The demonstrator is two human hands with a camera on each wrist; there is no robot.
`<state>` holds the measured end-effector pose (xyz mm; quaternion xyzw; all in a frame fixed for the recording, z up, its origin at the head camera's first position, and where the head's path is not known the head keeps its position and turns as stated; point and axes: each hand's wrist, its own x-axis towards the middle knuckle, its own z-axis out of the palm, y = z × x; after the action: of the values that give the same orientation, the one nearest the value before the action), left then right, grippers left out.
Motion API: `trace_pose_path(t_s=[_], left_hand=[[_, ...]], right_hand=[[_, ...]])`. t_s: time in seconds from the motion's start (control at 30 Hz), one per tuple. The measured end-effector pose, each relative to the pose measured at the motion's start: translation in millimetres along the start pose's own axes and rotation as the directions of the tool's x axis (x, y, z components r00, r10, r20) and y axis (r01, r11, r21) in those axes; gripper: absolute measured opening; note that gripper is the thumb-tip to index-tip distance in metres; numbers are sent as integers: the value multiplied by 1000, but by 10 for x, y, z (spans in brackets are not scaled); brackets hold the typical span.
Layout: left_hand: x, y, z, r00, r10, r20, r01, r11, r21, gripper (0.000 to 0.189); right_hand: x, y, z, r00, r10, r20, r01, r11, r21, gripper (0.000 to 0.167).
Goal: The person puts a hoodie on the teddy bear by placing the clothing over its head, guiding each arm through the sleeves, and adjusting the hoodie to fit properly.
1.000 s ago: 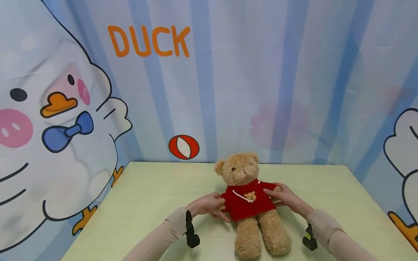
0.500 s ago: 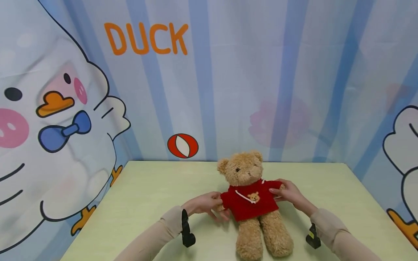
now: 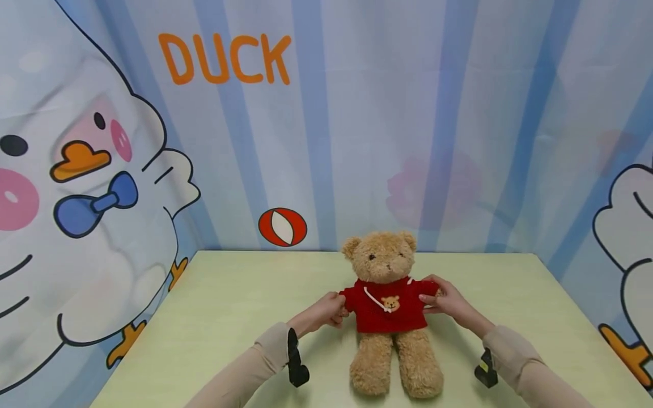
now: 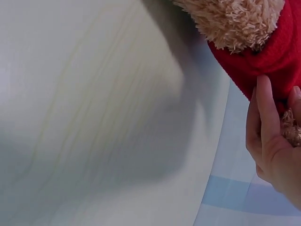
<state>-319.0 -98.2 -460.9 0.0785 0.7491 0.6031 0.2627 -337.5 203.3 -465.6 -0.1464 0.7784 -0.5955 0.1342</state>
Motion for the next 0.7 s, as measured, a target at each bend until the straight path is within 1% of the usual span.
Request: trace_pose_path(t_s=[0.07,0.17,0.23,0.3,0.37,0.47,0.6,0.67,0.7], left_hand=[[24,-1,5,999,-20,34,22,999,-41,36],[60,-7,-1,996,-51,70,61,988,-145,40],[78,-17,-3,994,-56,90,75,971,-228,44],[98,-36,-2,993,-57,105,87,946,-311,45],[117,-52,5,993,-48,108,83,933,-349,43],[153,-59,22,995,-53,79,80,918,-389,38],[184,-24,49,997,-71,20,73,910,-408,25],[171,-13,46,998,-63,-1,58,917,-394,18],[161,-9,38,998,-56,-10,48,927,-373,18]], right_hand=[[-12,9,-4,1000,-8,4,8,1000,-1,40],[-25,24,-13,1000,-14,8,14,1000,-4,38],[-30,30,-18,1000,-13,7,14,1000,-5,37],[-33,37,-24,1000,-17,7,17,1000,-7,36],[-37,42,-25,1000,-21,4,21,1000,-10,35],[-45,49,-23,999,-33,-6,33,999,-15,33],[-46,47,-29,998,-53,-24,52,998,-31,32],[-32,40,-31,998,-63,-27,62,997,-40,32],[-23,34,-35,997,-67,-26,66,997,-45,31]])
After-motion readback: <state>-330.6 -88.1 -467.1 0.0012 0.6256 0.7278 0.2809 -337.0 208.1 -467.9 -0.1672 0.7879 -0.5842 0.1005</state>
